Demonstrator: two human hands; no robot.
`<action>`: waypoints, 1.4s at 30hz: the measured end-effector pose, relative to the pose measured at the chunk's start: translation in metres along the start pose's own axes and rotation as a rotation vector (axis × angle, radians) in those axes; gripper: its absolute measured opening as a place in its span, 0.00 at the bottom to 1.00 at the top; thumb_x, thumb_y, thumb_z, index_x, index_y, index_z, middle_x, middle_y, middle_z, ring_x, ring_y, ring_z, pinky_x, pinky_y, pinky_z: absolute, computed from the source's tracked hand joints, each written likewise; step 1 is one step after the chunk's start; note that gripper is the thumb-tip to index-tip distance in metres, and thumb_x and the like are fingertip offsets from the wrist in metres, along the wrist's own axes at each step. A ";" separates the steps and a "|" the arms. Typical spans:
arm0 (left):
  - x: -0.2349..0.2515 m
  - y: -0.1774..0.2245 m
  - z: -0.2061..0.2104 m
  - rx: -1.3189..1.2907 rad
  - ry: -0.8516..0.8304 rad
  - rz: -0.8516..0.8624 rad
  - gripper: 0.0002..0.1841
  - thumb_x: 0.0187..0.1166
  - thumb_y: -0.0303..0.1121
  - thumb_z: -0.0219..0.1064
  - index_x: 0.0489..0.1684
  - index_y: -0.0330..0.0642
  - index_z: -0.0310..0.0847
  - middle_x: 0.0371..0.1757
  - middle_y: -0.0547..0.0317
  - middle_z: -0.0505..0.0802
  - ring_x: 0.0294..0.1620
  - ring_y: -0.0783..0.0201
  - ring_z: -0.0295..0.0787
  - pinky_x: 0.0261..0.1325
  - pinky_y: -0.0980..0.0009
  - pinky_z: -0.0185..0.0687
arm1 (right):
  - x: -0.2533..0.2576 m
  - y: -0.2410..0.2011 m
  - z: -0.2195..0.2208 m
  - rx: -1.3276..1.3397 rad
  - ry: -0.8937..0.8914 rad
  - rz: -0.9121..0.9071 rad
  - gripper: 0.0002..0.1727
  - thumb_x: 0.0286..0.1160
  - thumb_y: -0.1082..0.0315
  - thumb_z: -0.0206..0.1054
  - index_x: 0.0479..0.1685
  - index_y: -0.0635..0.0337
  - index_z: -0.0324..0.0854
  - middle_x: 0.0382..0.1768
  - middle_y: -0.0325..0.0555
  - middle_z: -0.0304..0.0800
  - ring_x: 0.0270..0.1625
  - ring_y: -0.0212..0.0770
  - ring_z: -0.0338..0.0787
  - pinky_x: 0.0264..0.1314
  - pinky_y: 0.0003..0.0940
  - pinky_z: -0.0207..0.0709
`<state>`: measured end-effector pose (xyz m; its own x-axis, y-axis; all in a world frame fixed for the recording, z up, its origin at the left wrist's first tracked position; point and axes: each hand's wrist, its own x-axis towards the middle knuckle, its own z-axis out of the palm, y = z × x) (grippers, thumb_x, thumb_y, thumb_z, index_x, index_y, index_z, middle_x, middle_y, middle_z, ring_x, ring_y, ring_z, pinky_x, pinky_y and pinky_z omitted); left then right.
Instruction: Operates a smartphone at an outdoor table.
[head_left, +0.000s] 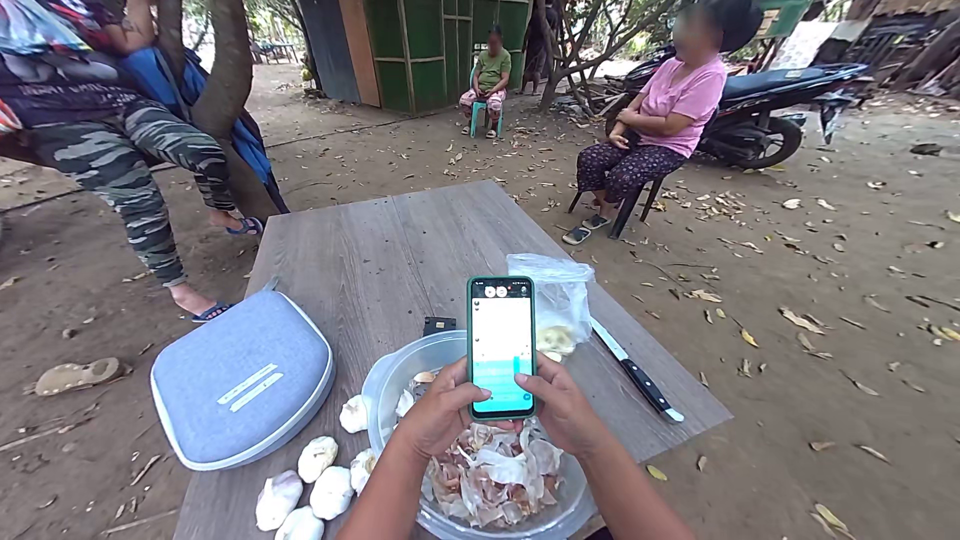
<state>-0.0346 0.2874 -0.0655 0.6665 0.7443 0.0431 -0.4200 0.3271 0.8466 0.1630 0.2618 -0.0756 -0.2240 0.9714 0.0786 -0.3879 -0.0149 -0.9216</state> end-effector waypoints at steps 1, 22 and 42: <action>0.000 0.000 -0.001 -0.012 -0.004 0.006 0.21 0.75 0.21 0.50 0.68 0.37 0.68 0.56 0.52 0.94 0.52 0.56 0.96 0.56 0.57 0.93 | 0.000 0.000 -0.002 0.012 -0.028 -0.003 0.20 0.74 0.64 0.61 0.64 0.61 0.75 0.49 0.48 0.96 0.41 0.40 0.97 0.34 0.34 0.91; 0.000 0.001 0.003 0.008 0.023 0.002 0.18 0.82 0.25 0.48 0.70 0.37 0.66 0.55 0.52 0.94 0.51 0.57 0.96 0.55 0.59 0.94 | -0.001 0.000 0.003 -0.044 0.010 0.011 0.26 0.65 0.69 0.71 0.65 0.62 0.71 0.48 0.48 0.95 0.40 0.39 0.97 0.33 0.32 0.91; 0.004 0.001 0.011 0.102 0.233 -0.018 0.15 0.85 0.27 0.50 0.66 0.35 0.69 0.48 0.51 0.95 0.44 0.58 0.97 0.44 0.62 0.95 | 0.001 -0.002 0.011 -0.094 0.022 0.026 0.27 0.61 0.80 0.70 0.65 0.62 0.72 0.47 0.46 0.95 0.39 0.37 0.96 0.34 0.29 0.90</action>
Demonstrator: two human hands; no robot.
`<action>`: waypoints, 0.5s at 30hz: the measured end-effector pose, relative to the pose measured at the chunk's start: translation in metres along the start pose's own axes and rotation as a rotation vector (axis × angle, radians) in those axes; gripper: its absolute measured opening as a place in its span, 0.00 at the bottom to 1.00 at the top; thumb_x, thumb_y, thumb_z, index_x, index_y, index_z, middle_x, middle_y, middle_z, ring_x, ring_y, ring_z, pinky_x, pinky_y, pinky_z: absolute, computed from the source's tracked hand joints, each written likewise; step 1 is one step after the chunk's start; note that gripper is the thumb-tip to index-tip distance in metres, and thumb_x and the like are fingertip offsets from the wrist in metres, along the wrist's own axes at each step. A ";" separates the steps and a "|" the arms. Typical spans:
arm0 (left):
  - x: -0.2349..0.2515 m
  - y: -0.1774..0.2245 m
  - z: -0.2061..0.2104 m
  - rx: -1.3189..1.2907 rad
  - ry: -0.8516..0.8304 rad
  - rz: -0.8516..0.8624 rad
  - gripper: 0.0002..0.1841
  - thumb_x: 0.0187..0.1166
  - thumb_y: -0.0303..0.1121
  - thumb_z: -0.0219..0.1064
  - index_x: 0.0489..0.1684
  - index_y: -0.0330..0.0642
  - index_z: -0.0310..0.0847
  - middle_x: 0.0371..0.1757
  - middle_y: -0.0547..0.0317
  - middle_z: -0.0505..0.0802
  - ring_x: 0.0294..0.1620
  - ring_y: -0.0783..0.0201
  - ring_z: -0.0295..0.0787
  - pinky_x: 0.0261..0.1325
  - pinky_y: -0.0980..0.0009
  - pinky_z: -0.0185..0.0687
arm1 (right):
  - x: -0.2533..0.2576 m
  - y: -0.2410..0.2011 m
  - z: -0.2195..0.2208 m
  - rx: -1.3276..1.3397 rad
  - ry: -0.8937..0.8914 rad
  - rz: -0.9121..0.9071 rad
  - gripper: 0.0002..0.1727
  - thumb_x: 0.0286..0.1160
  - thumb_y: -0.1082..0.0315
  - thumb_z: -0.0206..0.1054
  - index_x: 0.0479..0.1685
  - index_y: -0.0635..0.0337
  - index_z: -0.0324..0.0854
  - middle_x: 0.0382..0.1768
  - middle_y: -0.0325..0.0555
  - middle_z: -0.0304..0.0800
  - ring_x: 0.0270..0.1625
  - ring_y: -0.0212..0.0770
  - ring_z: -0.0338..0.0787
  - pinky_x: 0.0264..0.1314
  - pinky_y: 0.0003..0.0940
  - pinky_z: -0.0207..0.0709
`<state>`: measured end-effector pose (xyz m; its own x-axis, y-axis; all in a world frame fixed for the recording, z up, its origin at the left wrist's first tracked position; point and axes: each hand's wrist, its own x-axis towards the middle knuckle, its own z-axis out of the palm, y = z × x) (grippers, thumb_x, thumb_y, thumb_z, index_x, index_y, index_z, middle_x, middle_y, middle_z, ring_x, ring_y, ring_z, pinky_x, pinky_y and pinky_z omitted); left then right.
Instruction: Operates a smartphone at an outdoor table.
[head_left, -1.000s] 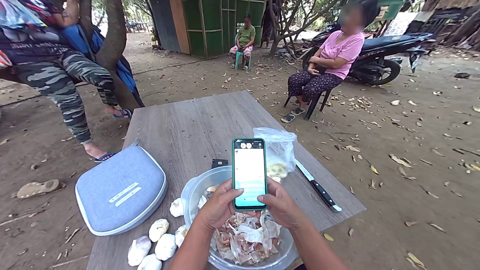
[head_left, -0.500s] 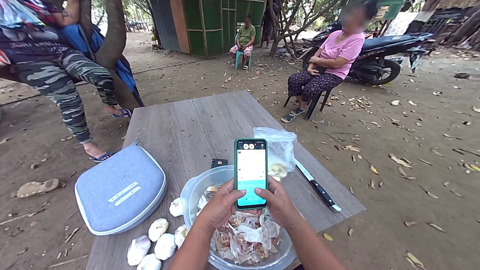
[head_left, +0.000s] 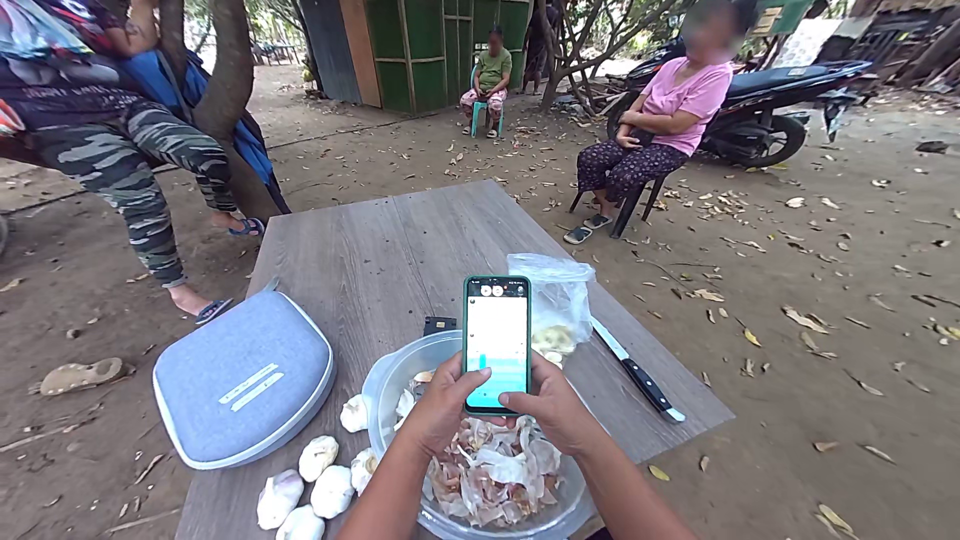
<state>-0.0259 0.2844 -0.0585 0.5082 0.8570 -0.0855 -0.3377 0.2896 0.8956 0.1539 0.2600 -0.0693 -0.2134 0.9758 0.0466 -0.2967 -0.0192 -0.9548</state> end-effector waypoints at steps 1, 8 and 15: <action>0.000 0.000 0.000 -0.004 -0.006 0.001 0.16 0.82 0.26 0.50 0.66 0.35 0.69 0.48 0.51 0.95 0.44 0.58 0.97 0.44 0.62 0.96 | 0.000 -0.001 0.001 -0.003 0.010 0.006 0.27 0.61 0.81 0.69 0.65 0.63 0.72 0.47 0.47 0.95 0.39 0.37 0.96 0.34 0.29 0.90; 0.000 -0.001 -0.002 -0.012 -0.059 0.016 0.20 0.72 0.20 0.52 0.64 0.35 0.69 0.49 0.53 0.95 0.45 0.58 0.97 0.45 0.60 0.96 | 0.000 0.003 -0.004 0.017 0.011 -0.035 0.23 0.64 0.74 0.65 0.63 0.62 0.74 0.46 0.45 0.95 0.39 0.37 0.96 0.33 0.30 0.90; -0.001 0.000 -0.001 0.005 -0.066 0.021 0.20 0.72 0.20 0.52 0.64 0.34 0.69 0.49 0.53 0.95 0.45 0.58 0.97 0.46 0.60 0.96 | 0.000 0.005 -0.005 0.021 0.026 -0.061 0.18 0.71 0.71 0.62 0.60 0.62 0.76 0.45 0.46 0.96 0.38 0.38 0.96 0.33 0.32 0.91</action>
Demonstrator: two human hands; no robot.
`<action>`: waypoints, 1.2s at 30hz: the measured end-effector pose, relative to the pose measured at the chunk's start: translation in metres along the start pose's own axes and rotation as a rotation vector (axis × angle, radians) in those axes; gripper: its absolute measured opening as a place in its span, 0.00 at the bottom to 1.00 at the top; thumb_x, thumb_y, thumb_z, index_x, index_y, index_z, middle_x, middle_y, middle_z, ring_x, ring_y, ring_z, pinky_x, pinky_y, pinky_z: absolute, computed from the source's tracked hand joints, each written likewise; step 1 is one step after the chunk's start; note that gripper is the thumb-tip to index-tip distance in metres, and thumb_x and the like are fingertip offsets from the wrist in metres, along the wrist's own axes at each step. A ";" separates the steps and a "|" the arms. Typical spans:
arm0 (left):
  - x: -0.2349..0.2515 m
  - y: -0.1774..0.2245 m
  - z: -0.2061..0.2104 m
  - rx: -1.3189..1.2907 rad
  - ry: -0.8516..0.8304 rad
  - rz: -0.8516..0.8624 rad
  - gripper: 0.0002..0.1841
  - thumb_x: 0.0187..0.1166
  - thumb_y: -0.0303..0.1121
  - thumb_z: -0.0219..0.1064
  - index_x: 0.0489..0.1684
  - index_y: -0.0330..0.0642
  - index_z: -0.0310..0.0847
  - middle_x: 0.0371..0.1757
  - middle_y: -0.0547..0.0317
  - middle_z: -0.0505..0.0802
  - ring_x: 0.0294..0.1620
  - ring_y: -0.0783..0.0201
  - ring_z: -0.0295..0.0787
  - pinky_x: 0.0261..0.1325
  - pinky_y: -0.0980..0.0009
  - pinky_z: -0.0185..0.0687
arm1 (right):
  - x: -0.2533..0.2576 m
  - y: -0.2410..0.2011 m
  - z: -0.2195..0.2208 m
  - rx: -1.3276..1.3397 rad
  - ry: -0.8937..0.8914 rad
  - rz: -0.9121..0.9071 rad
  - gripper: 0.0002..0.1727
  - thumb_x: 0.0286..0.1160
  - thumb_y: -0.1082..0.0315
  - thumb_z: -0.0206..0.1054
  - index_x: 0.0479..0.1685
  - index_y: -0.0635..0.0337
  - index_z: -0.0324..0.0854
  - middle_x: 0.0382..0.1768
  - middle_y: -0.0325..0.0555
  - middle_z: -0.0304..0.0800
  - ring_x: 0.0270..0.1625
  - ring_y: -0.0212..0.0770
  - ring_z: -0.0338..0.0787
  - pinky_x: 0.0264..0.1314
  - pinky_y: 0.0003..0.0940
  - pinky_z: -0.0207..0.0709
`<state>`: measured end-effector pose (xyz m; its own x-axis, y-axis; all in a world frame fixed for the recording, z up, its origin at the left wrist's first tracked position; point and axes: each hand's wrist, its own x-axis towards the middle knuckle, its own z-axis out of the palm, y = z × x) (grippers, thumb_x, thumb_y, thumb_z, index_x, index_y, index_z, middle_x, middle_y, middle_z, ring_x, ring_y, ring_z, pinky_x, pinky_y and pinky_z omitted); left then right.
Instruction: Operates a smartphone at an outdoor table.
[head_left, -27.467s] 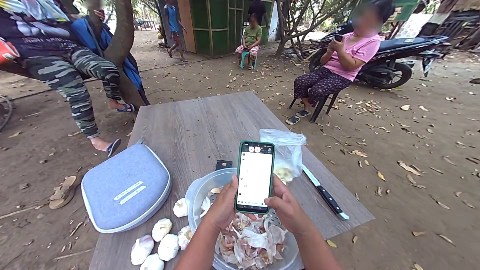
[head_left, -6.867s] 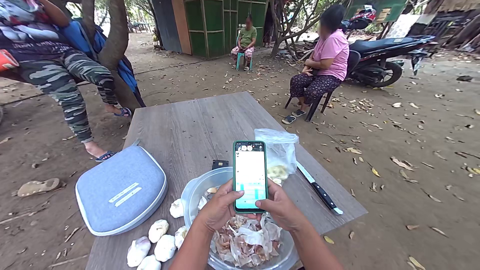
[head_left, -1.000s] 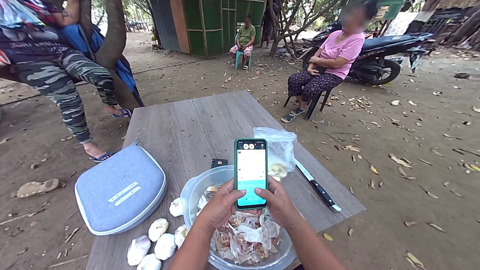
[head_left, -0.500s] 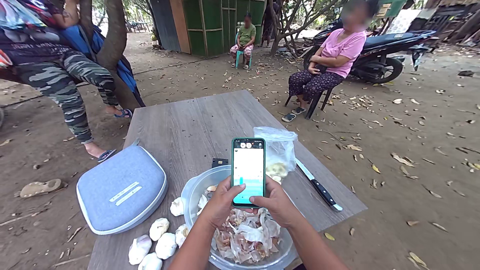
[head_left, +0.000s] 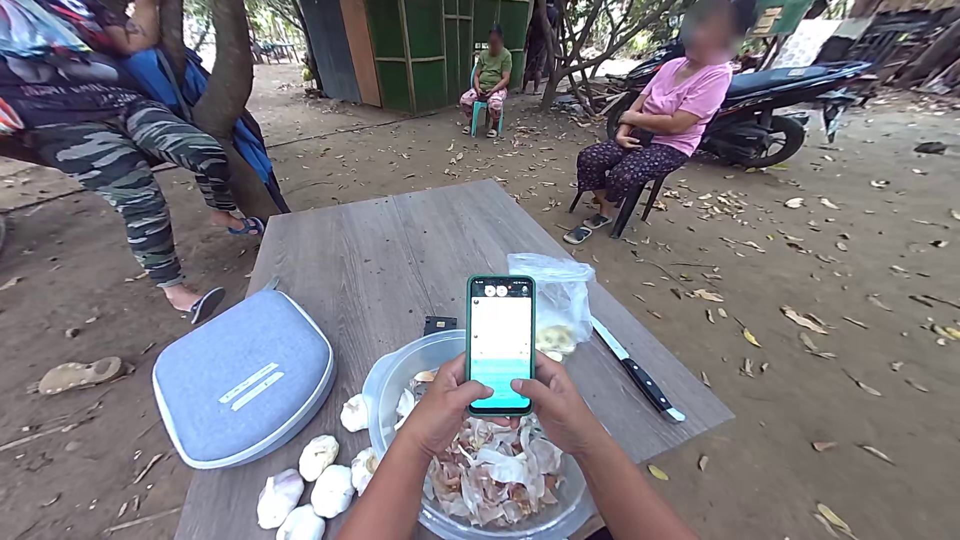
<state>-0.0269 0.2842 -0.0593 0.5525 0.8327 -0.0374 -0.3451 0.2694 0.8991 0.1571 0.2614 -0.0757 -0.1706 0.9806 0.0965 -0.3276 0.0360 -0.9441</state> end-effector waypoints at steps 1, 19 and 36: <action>0.000 0.000 0.000 -0.003 -0.001 0.003 0.19 0.73 0.20 0.52 0.63 0.34 0.70 0.48 0.53 0.95 0.45 0.58 0.97 0.46 0.61 0.96 | 0.000 0.000 0.001 0.002 0.008 -0.003 0.16 0.73 0.72 0.61 0.60 0.63 0.76 0.44 0.46 0.96 0.37 0.38 0.97 0.33 0.32 0.91; 0.000 -0.001 -0.001 -0.016 0.036 0.012 0.15 0.79 0.26 0.52 0.61 0.35 0.73 0.46 0.52 0.95 0.42 0.59 0.97 0.42 0.63 0.96 | -0.001 -0.001 0.001 -0.003 -0.064 0.010 0.22 0.67 0.76 0.65 0.64 0.62 0.73 0.48 0.46 0.95 0.40 0.38 0.96 0.36 0.32 0.92; -0.002 0.000 -0.006 -0.049 -0.077 -0.003 0.24 0.66 0.17 0.52 0.66 0.35 0.69 0.53 0.54 0.94 0.50 0.58 0.96 0.52 0.58 0.95 | 0.000 0.000 -0.003 -0.002 -0.017 0.011 0.22 0.63 0.71 0.62 0.61 0.62 0.74 0.46 0.45 0.95 0.39 0.37 0.96 0.33 0.32 0.90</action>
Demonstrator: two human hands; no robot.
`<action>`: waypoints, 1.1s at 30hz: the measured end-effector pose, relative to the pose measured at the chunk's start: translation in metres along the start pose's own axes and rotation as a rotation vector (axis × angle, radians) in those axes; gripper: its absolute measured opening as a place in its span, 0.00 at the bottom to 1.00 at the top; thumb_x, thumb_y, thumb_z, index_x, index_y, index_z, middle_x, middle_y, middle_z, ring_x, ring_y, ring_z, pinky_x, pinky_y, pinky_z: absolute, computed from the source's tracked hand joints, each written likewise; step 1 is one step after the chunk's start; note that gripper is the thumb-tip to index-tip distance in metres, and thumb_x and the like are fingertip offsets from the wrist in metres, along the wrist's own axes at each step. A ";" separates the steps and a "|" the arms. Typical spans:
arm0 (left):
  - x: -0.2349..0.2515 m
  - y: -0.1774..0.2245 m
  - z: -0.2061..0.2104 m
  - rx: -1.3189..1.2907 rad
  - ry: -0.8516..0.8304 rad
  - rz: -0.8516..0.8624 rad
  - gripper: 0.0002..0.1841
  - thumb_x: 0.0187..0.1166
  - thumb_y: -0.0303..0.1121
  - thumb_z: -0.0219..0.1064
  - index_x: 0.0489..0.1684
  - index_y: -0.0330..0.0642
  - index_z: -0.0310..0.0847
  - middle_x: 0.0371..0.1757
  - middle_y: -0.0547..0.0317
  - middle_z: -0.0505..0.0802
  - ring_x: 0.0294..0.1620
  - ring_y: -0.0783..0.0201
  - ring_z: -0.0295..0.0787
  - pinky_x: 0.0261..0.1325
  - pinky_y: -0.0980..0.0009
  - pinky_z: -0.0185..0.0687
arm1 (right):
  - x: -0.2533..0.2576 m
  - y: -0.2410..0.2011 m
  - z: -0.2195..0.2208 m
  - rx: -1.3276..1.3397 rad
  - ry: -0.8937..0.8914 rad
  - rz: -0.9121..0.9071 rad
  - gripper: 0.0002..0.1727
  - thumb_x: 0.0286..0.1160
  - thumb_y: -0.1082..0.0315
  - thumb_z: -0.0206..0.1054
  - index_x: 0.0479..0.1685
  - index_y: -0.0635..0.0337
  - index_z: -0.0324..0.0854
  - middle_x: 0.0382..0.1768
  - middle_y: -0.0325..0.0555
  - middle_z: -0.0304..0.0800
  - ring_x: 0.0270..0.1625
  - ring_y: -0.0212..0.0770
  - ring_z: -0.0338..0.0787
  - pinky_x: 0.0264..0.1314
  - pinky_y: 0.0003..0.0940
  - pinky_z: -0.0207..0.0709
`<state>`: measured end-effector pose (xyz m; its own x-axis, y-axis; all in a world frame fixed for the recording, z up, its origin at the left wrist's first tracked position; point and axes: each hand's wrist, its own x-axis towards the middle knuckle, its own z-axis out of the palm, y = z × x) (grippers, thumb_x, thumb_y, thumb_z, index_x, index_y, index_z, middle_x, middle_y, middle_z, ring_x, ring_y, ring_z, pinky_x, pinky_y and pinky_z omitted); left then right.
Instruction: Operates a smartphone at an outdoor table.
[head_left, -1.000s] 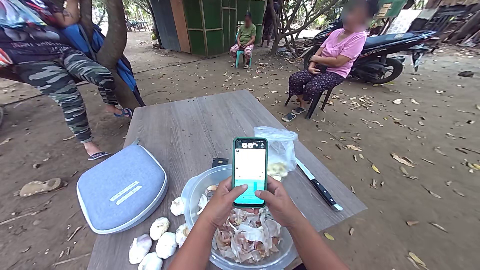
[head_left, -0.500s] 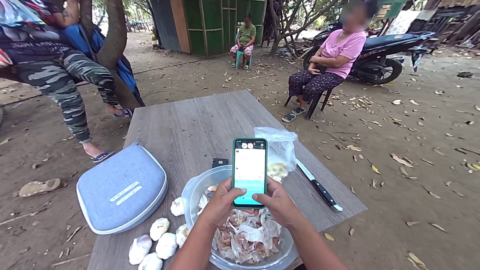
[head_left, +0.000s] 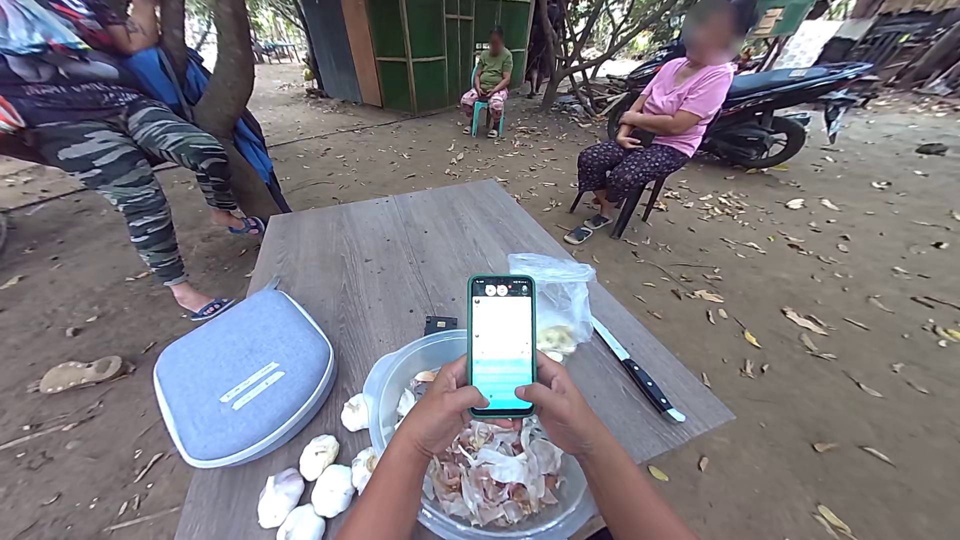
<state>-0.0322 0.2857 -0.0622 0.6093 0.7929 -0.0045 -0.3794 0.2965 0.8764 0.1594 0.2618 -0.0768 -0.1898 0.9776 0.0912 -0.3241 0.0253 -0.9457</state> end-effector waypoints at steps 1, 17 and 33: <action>0.000 0.000 0.000 -0.004 -0.008 0.001 0.25 0.65 0.17 0.52 0.66 0.36 0.69 0.53 0.54 0.94 0.50 0.58 0.96 0.52 0.58 0.94 | 0.000 0.000 0.000 0.003 0.002 0.001 0.22 0.63 0.72 0.62 0.61 0.62 0.74 0.46 0.45 0.95 0.39 0.37 0.96 0.33 0.32 0.91; 0.000 -0.002 -0.002 -0.032 -0.051 0.001 0.21 0.72 0.19 0.54 0.67 0.35 0.67 0.54 0.52 0.94 0.51 0.55 0.96 0.54 0.56 0.94 | 0.000 -0.003 0.001 0.075 0.051 0.013 0.20 0.76 0.64 0.46 0.59 0.60 0.78 0.43 0.45 0.97 0.38 0.37 0.97 0.31 0.31 0.90; 0.000 -0.003 -0.004 -0.023 -0.122 0.006 0.23 0.72 0.19 0.54 0.69 0.36 0.67 0.56 0.54 0.94 0.55 0.57 0.95 0.61 0.55 0.92 | 0.000 0.000 -0.002 0.135 0.057 -0.028 0.26 0.81 0.44 0.57 0.56 0.58 0.82 0.46 0.47 0.97 0.43 0.38 0.98 0.37 0.33 0.92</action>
<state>-0.0337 0.2866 -0.0666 0.6867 0.7244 0.0607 -0.3981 0.3049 0.8652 0.1610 0.2618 -0.0771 -0.1271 0.9873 0.0954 -0.4512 0.0281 -0.8920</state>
